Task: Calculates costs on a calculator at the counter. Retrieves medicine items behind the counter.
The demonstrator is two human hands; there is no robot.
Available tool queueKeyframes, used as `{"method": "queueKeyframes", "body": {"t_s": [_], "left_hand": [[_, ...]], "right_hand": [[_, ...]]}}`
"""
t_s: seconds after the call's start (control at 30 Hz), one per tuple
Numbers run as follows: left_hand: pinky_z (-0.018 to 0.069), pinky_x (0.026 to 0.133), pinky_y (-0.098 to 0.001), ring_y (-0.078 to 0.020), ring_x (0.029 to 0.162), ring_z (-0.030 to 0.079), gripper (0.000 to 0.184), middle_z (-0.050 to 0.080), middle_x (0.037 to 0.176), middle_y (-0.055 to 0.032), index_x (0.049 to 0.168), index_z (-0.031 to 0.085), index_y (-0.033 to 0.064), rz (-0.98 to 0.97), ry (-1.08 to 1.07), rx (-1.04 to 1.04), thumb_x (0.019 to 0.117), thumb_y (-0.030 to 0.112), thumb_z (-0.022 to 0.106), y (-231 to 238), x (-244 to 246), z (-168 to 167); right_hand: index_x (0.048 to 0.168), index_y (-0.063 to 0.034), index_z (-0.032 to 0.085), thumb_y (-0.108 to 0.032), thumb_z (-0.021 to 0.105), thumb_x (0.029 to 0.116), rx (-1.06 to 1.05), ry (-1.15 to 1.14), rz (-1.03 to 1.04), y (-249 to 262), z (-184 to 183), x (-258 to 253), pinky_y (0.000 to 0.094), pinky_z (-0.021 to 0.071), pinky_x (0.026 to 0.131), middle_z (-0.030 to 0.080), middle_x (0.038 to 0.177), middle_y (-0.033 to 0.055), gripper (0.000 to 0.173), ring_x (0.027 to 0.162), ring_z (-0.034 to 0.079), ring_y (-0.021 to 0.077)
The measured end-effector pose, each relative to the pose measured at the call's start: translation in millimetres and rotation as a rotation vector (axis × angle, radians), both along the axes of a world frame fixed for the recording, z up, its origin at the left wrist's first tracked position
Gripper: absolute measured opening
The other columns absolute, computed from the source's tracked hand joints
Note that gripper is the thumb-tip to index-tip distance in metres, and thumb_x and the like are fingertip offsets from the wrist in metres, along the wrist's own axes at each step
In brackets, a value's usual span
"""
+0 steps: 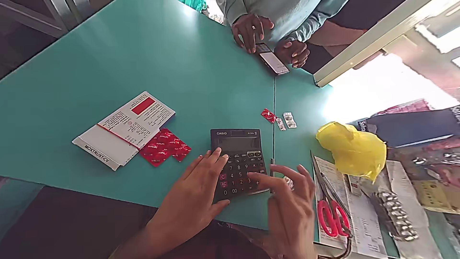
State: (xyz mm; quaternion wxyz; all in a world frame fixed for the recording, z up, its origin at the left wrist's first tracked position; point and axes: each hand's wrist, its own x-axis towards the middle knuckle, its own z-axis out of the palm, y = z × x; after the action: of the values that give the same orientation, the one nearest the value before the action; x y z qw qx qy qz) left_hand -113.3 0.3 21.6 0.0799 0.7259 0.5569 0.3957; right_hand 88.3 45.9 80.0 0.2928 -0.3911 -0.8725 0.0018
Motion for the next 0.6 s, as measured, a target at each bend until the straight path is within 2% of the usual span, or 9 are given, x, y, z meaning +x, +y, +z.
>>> {"method": "queueKeyframes", "body": {"t_s": [0.07,0.13,0.23,0.37,0.43,0.6], "left_hand": [[0.0392,0.116,-0.0456,-0.0311,0.141,0.051,0.075,0.057,0.147,-0.0175,0.145,0.048,-0.001,-0.001,-0.005,0.003,0.0899,0.046,0.066,0.3,0.2,-0.2],[0.0387,0.117,-0.0448,-0.0304,0.141,0.05,0.074,0.057,0.147,-0.0167,0.145,0.048,-0.0005,0.001,0.001,0.002,0.0906,0.047,0.064,0.6,0.3,-0.4],[0.0383,0.117,-0.045,-0.0299,0.142,0.049,0.074,0.056,0.147,-0.0164,0.146,0.048,0.0003,-0.001,0.0,-0.007,0.0914,0.047,0.063,0.1,0.8,-1.6],[0.0337,0.119,-0.0488,-0.0332,0.145,0.044,0.059,0.054,0.149,-0.0194,0.14,0.052,0.0012,-0.026,-0.008,-0.019,0.0934,0.036,0.06,-0.1,-2.0,-3.1],[0.034,0.119,-0.048,-0.0324,0.145,0.044,0.057,0.054,0.149,-0.0192,0.14,0.051,0.0012,-0.027,-0.027,-0.021,0.0929,0.033,0.06,-1.6,-3.4,-3.4],[0.0363,0.118,-0.0474,-0.0316,0.143,0.047,0.066,0.054,0.148,-0.0196,0.145,0.048,0.0003,-0.022,-0.059,-0.013,0.0915,0.037,0.063,-1.5,-4.5,-3.8]], "right_hand": [[0.098,-0.0168,0.062,-0.012,0.034,0.0993,0.018,0.013,-0.074,-0.8,0.3,10.0,0.0504,0.0209,0.115,0.075,0.093,-0.0038,0.028,0.117,0.061,0.0201],[0.094,-0.016,0.066,-0.009,0.037,0.0956,0.022,-0.06,-0.119,-2.3,-4.7,13.9,0.0554,0.0264,0.112,0.075,0.09,-0.0021,0.029,0.112,0.065,0.0242],[0.095,-0.0159,0.067,-0.007,0.037,0.0951,-0.009,-0.11,-0.109,-2.6,-4.3,17.3,0.0566,0.0252,0.112,0.077,0.093,-0.0025,0.031,0.114,0.065,0.0247],[0.104,-0.014,0.062,-0.008,0.037,0.0957,-0.044,0.053,-0.07,3.6,-7.3,17.8,0.0474,0.0292,0.113,0.075,0.105,-0.0004,0.028,0.12,0.061,0.0196],[0.108,-0.0118,0.059,-0.009,0.038,0.0957,-0.081,0.082,-0.081,4.2,-9.9,16.6,0.049,0.0304,0.114,0.074,0.113,0.0011,0.025,0.126,0.059,0.0205],[0.113,-0.009,0.059,-0.009,0.038,0.0937,-0.111,0.075,-0.091,7.4,-14.2,13.1,0.0499,0.0299,0.114,0.073,0.118,0.0033,0.028,0.129,0.057,0.0241]]}}
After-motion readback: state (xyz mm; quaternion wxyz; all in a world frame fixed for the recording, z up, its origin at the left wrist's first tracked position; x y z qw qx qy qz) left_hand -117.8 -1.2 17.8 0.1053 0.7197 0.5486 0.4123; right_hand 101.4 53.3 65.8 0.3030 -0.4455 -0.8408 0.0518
